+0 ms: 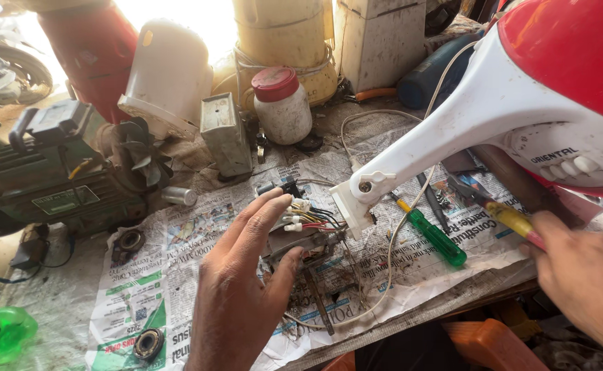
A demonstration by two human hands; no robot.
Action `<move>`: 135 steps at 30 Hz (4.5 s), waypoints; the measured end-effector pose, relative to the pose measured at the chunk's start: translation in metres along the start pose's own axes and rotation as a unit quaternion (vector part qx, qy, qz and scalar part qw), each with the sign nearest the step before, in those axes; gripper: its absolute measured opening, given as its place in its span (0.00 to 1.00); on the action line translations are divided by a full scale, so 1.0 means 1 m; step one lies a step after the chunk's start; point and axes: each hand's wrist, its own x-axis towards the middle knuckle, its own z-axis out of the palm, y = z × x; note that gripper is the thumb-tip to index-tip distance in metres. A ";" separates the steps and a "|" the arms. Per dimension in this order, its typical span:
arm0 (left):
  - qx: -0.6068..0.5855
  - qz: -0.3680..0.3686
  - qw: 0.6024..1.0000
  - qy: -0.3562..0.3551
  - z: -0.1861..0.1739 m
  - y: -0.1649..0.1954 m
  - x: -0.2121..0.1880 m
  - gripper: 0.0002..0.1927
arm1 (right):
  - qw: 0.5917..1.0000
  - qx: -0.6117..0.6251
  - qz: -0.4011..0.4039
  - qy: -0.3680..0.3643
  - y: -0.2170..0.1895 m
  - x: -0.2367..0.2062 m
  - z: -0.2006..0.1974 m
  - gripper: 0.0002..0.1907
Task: The person uses pliers to strip insulation from several wires connected to a small motor assembly. They repeatedly grip and pull the wire ends to expose the conductors, then set the pliers down and continue handling the wires by hand.
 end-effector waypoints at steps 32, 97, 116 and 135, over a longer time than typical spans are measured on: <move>-0.024 -0.114 0.991 0.062 0.023 0.001 0.000 0.30 | 0.687 0.712 -0.142 0.038 -0.194 0.049 -0.124 0.09; 0.089 -0.043 0.992 0.079 0.025 0.019 0.010 0.09 | 0.737 0.540 -0.374 0.159 -0.173 0.081 -0.138 0.13; -0.002 -0.072 0.997 -0.037 0.033 0.016 0.024 0.41 | 0.822 0.435 -0.321 0.179 -0.181 0.066 -0.127 0.30; -0.092 -0.061 0.992 0.056 0.049 -0.009 0.014 0.36 | 0.796 0.524 -0.287 0.098 -0.172 0.070 -0.122 0.29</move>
